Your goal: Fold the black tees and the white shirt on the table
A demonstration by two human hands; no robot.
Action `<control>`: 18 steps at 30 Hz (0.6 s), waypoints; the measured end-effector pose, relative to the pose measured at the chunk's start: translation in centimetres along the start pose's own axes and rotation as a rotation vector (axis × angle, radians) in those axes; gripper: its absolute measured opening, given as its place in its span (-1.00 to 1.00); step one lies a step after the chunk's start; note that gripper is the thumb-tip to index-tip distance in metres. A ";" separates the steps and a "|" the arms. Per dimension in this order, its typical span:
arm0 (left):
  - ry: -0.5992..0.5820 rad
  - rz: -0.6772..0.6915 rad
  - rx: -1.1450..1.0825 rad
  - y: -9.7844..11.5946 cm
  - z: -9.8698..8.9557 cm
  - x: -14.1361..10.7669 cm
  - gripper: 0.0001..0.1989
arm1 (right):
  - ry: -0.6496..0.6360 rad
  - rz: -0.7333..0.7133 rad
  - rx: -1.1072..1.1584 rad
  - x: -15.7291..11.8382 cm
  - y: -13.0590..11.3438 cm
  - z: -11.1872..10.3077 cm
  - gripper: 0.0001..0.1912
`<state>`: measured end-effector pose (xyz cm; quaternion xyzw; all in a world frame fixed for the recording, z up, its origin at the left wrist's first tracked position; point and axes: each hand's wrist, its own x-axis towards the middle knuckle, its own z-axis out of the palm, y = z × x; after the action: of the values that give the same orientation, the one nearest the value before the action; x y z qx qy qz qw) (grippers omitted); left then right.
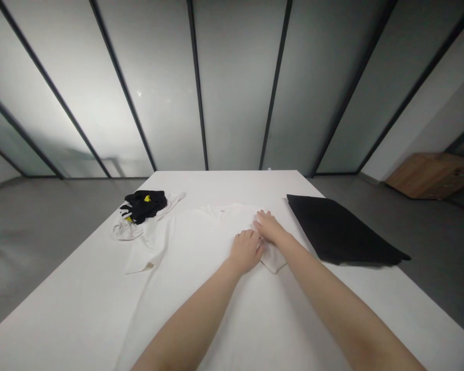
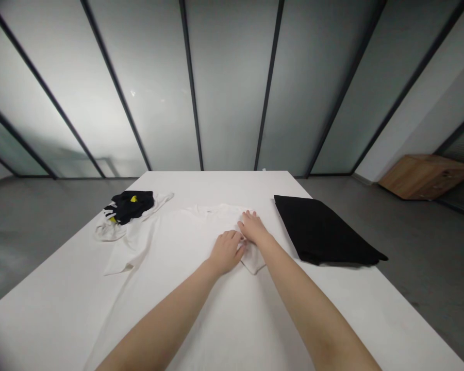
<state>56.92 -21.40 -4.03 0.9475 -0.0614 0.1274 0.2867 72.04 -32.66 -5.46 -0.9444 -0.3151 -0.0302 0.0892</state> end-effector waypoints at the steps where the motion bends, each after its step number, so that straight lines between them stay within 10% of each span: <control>1: 0.006 -0.027 0.007 -0.4 0.3 0.0 -0.81 | 0.004 0.020 0.000 -0.3 -0.2 0.2 -0.49; 9: -0.149 -0.140 0.319 -1.7 1.6 -0.5 -0.32 | -0.042 0.001 0.146 -2.5 0.3 1.1 -0.45; 18: -0.168 -0.241 0.409 -2.7 1.0 -0.4 -0.19 | -0.106 0.180 -0.021 -0.8 -1.2 0.9 -0.29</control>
<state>57.28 -19.77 -6.37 0.9936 0.0556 0.0227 0.0961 70.69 -32.08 -6.28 -0.9700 -0.2330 0.0245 0.0651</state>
